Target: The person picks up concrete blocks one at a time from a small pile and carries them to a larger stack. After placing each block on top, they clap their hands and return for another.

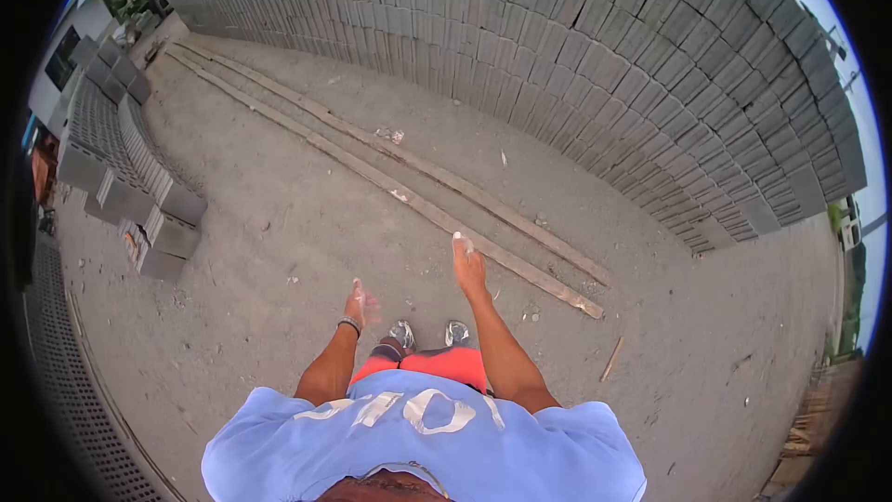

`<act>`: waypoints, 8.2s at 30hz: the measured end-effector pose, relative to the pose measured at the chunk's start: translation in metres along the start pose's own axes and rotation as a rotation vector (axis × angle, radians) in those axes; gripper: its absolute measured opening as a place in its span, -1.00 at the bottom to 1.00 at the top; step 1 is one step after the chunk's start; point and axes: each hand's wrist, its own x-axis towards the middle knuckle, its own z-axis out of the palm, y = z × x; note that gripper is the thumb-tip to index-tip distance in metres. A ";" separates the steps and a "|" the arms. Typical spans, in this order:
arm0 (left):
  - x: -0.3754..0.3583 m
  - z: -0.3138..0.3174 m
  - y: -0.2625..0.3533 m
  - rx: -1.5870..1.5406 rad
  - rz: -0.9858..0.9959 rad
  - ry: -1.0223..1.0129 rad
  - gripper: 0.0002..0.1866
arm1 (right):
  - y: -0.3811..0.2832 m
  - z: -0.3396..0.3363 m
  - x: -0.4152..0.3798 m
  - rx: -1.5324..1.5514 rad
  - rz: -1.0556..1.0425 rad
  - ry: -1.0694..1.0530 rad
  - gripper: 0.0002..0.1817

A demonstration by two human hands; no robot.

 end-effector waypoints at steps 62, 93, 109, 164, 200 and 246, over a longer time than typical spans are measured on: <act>-0.040 -1.437 0.968 -0.525 1.076 1.255 -0.23 | -1.306 1.528 -0.087 0.248 -0.650 -1.367 -0.22; 0.189 -1.035 0.975 0.105 0.864 -0.049 -0.56 | -0.880 1.179 0.109 0.672 0.358 -0.112 -0.62; 0.268 -0.933 0.795 1.290 0.447 -0.667 -0.26 | -0.490 0.992 -0.075 0.756 0.921 0.299 -0.65; 0.367 -0.331 0.725 2.549 0.530 -0.506 -0.19 | -0.287 0.765 -0.132 0.469 1.411 0.353 -0.02; 0.380 0.405 0.499 2.509 0.341 -0.512 -0.24 | 0.022 0.060 0.049 -0.095 1.126 0.067 -0.27; -0.040 0.646 0.303 0.095 -0.595 -1.061 -0.36 | -0.279 -0.364 0.191 -0.628 0.023 0.729 -0.43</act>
